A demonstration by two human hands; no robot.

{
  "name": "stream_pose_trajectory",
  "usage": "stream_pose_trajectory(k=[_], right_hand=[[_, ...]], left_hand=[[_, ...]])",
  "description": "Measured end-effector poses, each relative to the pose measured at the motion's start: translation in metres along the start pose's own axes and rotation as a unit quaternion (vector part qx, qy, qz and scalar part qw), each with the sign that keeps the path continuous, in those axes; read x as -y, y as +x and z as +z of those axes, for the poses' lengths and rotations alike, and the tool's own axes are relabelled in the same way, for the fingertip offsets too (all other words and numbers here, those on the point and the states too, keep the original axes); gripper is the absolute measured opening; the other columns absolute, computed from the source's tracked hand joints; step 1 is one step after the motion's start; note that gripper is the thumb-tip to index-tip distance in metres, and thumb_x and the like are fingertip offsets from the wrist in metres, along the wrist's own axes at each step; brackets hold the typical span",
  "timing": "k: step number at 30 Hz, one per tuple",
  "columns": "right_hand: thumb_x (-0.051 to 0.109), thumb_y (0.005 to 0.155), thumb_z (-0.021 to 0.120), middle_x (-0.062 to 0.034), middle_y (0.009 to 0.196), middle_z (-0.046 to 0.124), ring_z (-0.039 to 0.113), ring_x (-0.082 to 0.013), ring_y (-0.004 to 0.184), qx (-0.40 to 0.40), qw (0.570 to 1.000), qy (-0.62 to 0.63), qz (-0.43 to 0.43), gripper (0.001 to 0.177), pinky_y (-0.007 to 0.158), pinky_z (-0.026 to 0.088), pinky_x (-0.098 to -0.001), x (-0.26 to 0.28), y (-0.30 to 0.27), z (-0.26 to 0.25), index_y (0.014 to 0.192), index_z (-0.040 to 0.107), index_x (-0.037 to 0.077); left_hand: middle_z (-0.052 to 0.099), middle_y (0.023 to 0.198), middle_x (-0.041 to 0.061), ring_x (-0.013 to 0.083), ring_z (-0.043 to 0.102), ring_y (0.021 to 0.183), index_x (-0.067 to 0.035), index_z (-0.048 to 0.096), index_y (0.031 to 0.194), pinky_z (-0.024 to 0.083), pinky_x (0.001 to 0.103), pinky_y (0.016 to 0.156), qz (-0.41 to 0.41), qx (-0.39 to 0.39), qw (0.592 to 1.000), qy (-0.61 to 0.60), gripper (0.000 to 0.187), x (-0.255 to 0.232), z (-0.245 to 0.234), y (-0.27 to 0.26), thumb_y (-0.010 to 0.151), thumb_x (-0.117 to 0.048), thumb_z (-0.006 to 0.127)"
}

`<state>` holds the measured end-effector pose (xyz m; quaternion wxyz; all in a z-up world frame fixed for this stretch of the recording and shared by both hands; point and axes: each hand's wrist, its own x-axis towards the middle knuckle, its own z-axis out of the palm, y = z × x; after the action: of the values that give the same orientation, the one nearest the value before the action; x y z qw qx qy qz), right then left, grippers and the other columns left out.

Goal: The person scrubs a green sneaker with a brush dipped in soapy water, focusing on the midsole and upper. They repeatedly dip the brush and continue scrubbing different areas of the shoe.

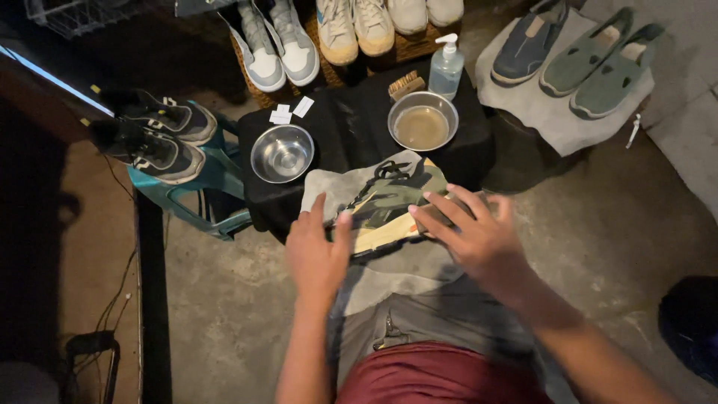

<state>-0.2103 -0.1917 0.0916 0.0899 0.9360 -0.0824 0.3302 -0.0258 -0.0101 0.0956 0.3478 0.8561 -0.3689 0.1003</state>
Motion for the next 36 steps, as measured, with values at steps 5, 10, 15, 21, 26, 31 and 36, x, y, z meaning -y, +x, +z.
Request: stream_pose_trajectory(k=[5,10,15,21,26,31,36], right_hand=[[0.063,0.089,0.065,0.0038,0.117,0.065,0.057,-0.027,0.119,-0.034,0.992,0.093,0.076,0.046,0.095,0.038,-0.0523,0.031,-0.008,0.038,0.121,0.068,0.031],[0.047,0.08,0.078,0.0021,0.102,0.065,0.06,-0.0282,0.109,-0.085,0.99,0.097,0.054,0.031,0.092,0.039,-0.0548,0.009,-0.015,0.063,0.104,0.073,0.028],[0.021,0.079,0.078,-0.0057,0.1,0.055,0.052,-0.0365,0.11,-0.099,0.966,0.172,0.167,0.02,0.097,0.041,-0.0547,-0.01,-0.008,0.074,0.097,0.069,0.015],[0.017,0.083,0.073,-0.0108,0.09,0.058,0.059,-0.0383,0.093,-0.119,0.965,0.188,0.137,0.007,0.083,0.044,-0.0506,-0.008,0.008,0.062,0.085,0.067,0.012],[0.027,0.087,0.075,-0.005,0.094,0.059,0.061,-0.032,0.1,-0.135,0.964,0.148,0.175,0.014,0.092,0.042,-0.0483,0.017,0.014,0.067,0.092,0.069,0.016],[0.024,0.083,0.074,-0.0067,0.086,0.059,0.062,-0.035,0.094,-0.134,0.977,0.138,0.089,0.01,0.087,0.046,-0.0521,-0.006,0.005,0.07,0.081,0.069,0.016],[0.021,0.083,0.075,-0.002,0.085,0.061,0.061,-0.0301,0.091,-0.181,0.967,0.143,0.107,0.006,0.092,0.045,-0.0481,0.024,0.019,0.058,0.08,0.071,0.018]], left_hand=[[0.067,0.101,0.022,0.0447,0.065,0.094,-0.007,0.056,0.144,0.046,0.055,0.084,-0.078,0.104,0.988,0.083,0.078,-0.008,0.009,0.004,0.098,-0.069,0.043],[0.07,0.107,0.031,0.0504,0.066,0.102,-0.002,0.044,0.153,0.04,0.056,0.094,-0.132,0.179,0.974,0.029,0.092,-0.02,-0.008,0.012,0.096,-0.073,0.042],[0.07,0.111,0.03,0.0484,0.067,0.108,-0.008,0.03,0.161,0.038,0.051,0.097,-0.177,0.221,0.958,0.035,0.103,-0.017,-0.008,0.018,0.09,-0.082,0.042],[0.069,0.121,0.028,0.0437,0.065,0.117,-0.013,0.023,0.164,0.035,0.049,0.104,-0.197,0.257,0.945,0.05,0.113,-0.023,-0.013,0.022,0.083,-0.088,0.044],[0.069,0.118,0.029,0.0448,0.066,0.114,-0.011,0.023,0.164,0.036,0.05,0.103,-0.197,0.24,0.95,0.037,0.113,-0.016,-0.009,0.022,0.085,-0.089,0.04],[0.07,0.119,0.029,0.0445,0.066,0.115,-0.011,0.021,0.164,0.035,0.05,0.104,-0.198,0.257,0.944,0.047,0.111,-0.016,-0.008,0.022,0.085,-0.088,0.04],[0.07,0.118,0.028,0.0437,0.066,0.115,-0.011,0.022,0.164,0.036,0.05,0.103,-0.213,0.249,0.944,0.036,0.113,-0.015,-0.011,0.022,0.085,-0.089,0.038]])
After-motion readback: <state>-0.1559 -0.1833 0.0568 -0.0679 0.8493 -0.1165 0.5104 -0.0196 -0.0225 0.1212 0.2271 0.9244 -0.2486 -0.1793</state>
